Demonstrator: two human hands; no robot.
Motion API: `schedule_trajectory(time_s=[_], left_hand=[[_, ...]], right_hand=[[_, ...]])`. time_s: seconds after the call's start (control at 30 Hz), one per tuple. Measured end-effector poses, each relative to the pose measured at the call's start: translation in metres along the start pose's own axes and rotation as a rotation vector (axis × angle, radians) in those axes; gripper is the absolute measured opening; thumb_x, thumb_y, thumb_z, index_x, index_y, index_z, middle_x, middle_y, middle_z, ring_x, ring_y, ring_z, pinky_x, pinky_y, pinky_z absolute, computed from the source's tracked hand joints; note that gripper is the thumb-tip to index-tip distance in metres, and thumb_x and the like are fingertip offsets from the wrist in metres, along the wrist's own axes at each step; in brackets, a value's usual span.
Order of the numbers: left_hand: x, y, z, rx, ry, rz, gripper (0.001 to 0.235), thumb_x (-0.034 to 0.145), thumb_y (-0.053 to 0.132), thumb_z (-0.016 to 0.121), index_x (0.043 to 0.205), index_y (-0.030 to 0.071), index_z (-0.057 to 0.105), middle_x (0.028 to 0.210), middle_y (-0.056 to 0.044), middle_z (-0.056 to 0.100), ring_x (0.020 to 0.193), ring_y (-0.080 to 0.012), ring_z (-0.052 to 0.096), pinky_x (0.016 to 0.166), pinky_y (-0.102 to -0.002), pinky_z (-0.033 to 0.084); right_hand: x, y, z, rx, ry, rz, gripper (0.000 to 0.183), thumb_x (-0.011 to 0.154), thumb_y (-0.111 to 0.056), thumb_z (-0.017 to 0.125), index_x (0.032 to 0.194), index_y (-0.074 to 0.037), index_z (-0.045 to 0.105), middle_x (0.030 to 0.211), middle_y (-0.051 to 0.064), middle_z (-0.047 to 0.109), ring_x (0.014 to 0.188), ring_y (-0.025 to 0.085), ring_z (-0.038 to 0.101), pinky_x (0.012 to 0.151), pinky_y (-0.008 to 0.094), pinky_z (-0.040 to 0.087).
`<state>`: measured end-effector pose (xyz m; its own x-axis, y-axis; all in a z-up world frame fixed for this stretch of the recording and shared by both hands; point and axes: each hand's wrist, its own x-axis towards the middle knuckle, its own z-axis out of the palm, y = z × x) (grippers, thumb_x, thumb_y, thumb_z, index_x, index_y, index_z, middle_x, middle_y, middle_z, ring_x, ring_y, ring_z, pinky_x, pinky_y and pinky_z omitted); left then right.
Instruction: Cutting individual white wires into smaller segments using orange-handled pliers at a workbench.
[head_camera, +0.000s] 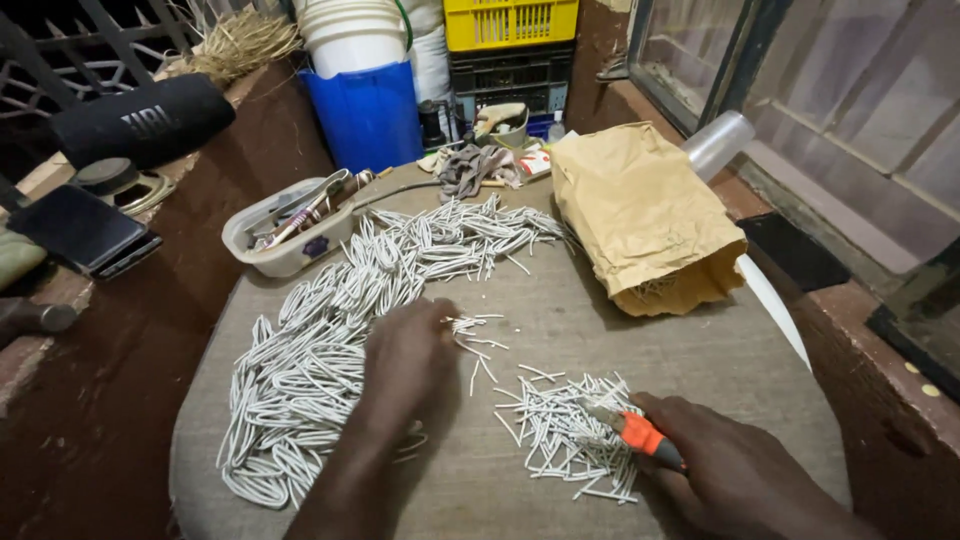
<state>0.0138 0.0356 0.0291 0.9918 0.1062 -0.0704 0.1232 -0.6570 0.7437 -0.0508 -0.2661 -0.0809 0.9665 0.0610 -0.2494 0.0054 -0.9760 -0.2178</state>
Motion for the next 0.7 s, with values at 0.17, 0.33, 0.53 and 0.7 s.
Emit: schedule_trajectory(time_s=[0.17, 0.33, 0.53, 0.7], left_hand=[[0.082, -0.094, 0.040, 0.491, 0.100, 0.464, 0.049, 0.086, -0.012, 0.055, 0.115, 0.019, 0.081, 0.103, -0.010, 0.072, 0.103, -0.0394, 0.061, 0.094, -0.052, 0.044], [0.054, -0.048, 0.022, 0.557, -0.023, 0.278, 0.015, 0.105, 0.013, 0.064, 0.112, 0.015, 0.077, 0.108, -0.010, 0.069, 0.107, -0.0311, 0.057, 0.096, -0.047, 0.047], [0.055, -0.048, 0.031, 0.524, -0.118, 0.283, 0.022, 0.102, 0.023, 0.065, 0.120, 0.022, 0.078, 0.124, -0.005, 0.068, 0.121, -0.0246, 0.058, 0.119, -0.051, 0.034], [0.057, -0.057, 0.043, 0.559, -0.034, 0.494, 0.036, 0.110, 0.018, 0.042, 0.077, 0.014, 0.058, 0.087, 0.001, 0.052, 0.087, -0.0187, 0.048, 0.113, -0.050, 0.037]], right_hand=[[-0.012, -0.019, -0.025, 0.073, -0.055, 0.008, 0.059, 0.088, -0.052, 0.073, 0.144, -0.060, 0.054, 0.131, -0.024, 0.074, 0.119, 0.010, 0.077, 0.096, 0.032, 0.061], [-0.009, -0.014, -0.018, 0.139, -0.073, -0.056, 0.047, 0.090, -0.055, 0.068, 0.137, -0.059, 0.063, 0.126, -0.025, 0.079, 0.118, 0.006, 0.077, 0.097, 0.028, 0.058], [-0.011, 0.001, -0.004, 0.170, -0.061, -0.067, 0.063, 0.088, -0.041, 0.073, 0.147, -0.060, 0.058, 0.146, -0.029, 0.072, 0.133, 0.006, 0.071, 0.106, 0.029, 0.056], [-0.012, 0.006, -0.010, 0.289, -0.027, -0.090, 0.067, 0.089, -0.038, 0.075, 0.150, -0.061, 0.059, 0.150, -0.028, 0.073, 0.131, 0.004, 0.075, 0.105, 0.027, 0.057]])
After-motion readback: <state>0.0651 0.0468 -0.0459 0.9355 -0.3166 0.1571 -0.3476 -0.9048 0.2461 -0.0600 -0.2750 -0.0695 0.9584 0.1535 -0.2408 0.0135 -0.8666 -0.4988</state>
